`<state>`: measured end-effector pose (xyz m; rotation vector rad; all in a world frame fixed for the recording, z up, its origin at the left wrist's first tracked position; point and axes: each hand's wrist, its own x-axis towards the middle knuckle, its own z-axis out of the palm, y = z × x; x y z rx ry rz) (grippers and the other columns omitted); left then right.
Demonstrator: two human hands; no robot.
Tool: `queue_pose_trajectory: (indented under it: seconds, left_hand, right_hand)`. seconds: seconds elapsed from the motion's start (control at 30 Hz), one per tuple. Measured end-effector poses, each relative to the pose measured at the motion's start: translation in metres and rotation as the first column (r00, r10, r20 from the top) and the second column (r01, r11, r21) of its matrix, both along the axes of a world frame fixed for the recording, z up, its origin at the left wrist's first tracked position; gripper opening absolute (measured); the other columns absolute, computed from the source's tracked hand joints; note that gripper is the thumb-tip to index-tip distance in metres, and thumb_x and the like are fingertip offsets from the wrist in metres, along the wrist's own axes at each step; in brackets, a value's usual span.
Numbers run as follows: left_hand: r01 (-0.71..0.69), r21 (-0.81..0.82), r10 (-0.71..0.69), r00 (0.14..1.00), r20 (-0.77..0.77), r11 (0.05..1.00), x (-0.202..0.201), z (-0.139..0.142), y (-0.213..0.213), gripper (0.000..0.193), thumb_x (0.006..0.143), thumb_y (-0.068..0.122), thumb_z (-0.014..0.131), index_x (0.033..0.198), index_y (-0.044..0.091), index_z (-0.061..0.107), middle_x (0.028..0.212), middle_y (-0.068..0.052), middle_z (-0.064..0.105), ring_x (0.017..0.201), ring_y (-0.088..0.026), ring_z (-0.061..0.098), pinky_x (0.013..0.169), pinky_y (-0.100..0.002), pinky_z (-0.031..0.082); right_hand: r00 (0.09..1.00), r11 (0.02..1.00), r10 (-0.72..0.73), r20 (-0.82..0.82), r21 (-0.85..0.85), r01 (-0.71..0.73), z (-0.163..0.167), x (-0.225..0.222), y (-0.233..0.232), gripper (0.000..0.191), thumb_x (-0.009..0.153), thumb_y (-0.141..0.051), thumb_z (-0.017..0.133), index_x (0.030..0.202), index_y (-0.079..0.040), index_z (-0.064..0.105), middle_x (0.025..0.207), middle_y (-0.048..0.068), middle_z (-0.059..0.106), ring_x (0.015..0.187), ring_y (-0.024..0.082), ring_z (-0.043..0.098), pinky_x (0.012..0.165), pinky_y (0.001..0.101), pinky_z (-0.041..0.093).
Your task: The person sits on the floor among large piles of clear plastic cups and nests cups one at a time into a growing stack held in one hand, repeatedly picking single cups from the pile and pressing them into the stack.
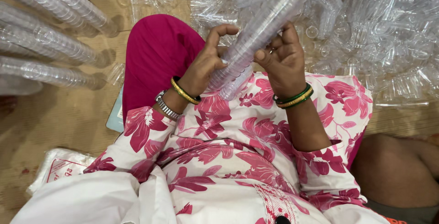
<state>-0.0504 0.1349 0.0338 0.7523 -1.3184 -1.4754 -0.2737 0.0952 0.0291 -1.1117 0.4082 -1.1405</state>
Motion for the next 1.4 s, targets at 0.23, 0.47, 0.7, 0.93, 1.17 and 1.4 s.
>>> queue_pose_trajectory:
  seconds: [0.23,0.47,0.7,0.93,1.17,1.4]
  left_hand:
    - [-0.015,0.023,0.015,0.999,0.029,1.000,0.003,-0.002,0.002,0.061,0.086,0.004,0.046,0.146,0.008,0.034,0.131,-0.009,0.053,0.110,-0.014,0.061,0.094,-0.030,0.050]
    - [-0.021,-0.003,0.022,0.994,0.105,1.000,0.006,-0.010,0.000,0.048,0.085,-0.002,0.047,0.132,0.009,0.043,0.115,-0.006,0.054,0.103,-0.012,0.054,0.091,-0.028,0.047]
    - [-0.152,-0.063,0.159,0.981,0.110,0.986,-0.004,-0.014,-0.003,0.012,0.110,0.016,0.052,0.117,0.009,0.045,0.106,0.002,0.044,0.099,-0.005,0.045,0.088,-0.022,0.042]
    - [-0.306,-0.110,0.325,0.907,0.269,0.946,-0.015,-0.012,-0.007,0.019,0.109,0.017,0.061,0.106,0.007,0.045,0.092,0.002,0.041,0.082,-0.006,0.040,0.071,-0.024,0.040]
    - [-0.260,-0.233,0.327,0.890,0.320,0.937,-0.018,0.011,0.000,0.044,0.104,0.007,0.053,0.146,0.010,0.042,0.116,-0.005,0.062,0.089,-0.010,0.062,0.079,-0.027,0.054]
    - [-0.184,-0.307,0.301,0.868,0.396,0.934,-0.016,0.023,0.003,0.044,0.110,0.011,0.051,0.152,0.015,0.042,0.127,-0.011,0.065,0.099,-0.018,0.068,0.090,-0.033,0.056]
  right_hand:
    - [0.999,0.989,-0.009,0.030,0.148,0.004,-0.003,0.003,0.001,0.066,0.098,0.001,0.074,0.151,-0.006,0.036,0.135,0.012,0.064,0.121,0.021,0.068,0.101,0.0363,0.063]
    - [1.000,0.990,-0.028,-0.002,0.136,0.028,-0.008,0.004,0.000,0.067,0.096,0.002,0.076,0.151,-0.004,0.040,0.131,0.011,0.066,0.118,0.020,0.068,0.098,0.0329,0.061]
    - [0.998,0.997,-0.030,-0.059,0.071,0.034,-0.009,0.004,0.001,0.067,0.093,0.004,0.080,0.149,-0.003,0.043,0.130,0.010,0.067,0.116,0.017,0.066,0.094,0.0286,0.056]
    - [0.997,0.999,-0.001,-0.071,0.052,0.004,-0.006,0.006,0.004,0.070,0.092,0.002,0.081,0.149,-0.005,0.042,0.130,0.008,0.066,0.120,0.017,0.065,0.103,0.0321,0.056]
    - [0.998,0.998,0.007,-0.056,0.069,-0.003,-0.007,0.007,0.005,0.074,0.091,0.003,0.081,0.152,-0.005,0.039,0.133,0.008,0.065,0.125,0.018,0.064,0.108,0.0334,0.055]
    - [0.999,0.999,0.007,-0.049,0.046,-0.005,-0.013,0.006,0.005,0.076,0.091,0.006,0.080,0.153,-0.006,0.038,0.137,0.007,0.063,0.128,0.018,0.062,0.111,0.0343,0.054]
